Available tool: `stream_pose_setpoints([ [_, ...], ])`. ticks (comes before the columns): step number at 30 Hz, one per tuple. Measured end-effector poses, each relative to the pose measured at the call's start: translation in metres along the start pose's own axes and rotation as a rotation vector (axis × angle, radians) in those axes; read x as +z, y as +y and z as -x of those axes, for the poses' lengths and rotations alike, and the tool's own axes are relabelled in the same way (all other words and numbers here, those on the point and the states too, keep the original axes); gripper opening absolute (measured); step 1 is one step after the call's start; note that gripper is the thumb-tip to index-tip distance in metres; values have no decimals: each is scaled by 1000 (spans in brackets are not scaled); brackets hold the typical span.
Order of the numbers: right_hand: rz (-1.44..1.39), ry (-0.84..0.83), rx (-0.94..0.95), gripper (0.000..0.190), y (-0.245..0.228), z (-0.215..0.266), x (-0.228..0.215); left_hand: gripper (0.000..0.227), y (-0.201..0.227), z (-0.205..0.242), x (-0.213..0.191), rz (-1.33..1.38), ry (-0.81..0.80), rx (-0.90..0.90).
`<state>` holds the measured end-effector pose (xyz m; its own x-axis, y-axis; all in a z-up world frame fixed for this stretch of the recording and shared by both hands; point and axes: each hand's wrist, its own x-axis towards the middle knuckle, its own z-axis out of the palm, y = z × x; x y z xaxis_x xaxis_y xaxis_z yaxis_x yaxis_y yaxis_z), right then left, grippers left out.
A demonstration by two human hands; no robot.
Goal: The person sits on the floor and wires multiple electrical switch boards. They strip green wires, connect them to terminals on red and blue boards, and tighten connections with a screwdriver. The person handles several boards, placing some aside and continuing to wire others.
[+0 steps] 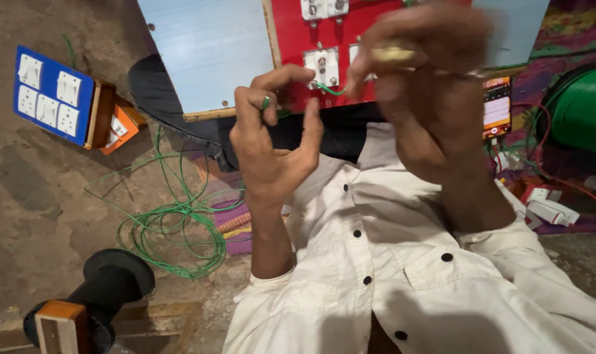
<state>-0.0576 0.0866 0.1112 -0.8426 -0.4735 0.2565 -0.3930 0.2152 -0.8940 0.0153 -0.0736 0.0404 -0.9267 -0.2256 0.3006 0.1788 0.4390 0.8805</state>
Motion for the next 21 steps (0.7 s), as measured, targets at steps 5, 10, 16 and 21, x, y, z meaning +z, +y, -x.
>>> stream_pose_setpoints([
  [5,-330,187,-546,44,58,9,28,45,3,-3,7,-82,43,10],
  [10,-376,182,-535,34,72,17,29,43,-2,0,10,-48,83,6],
  [16,-144,121,-538,30,41,6,28,31,-8,1,12,-61,118,35],
  [21,130,97,-471,31,5,19,2,31,-10,-3,14,27,179,174],
])
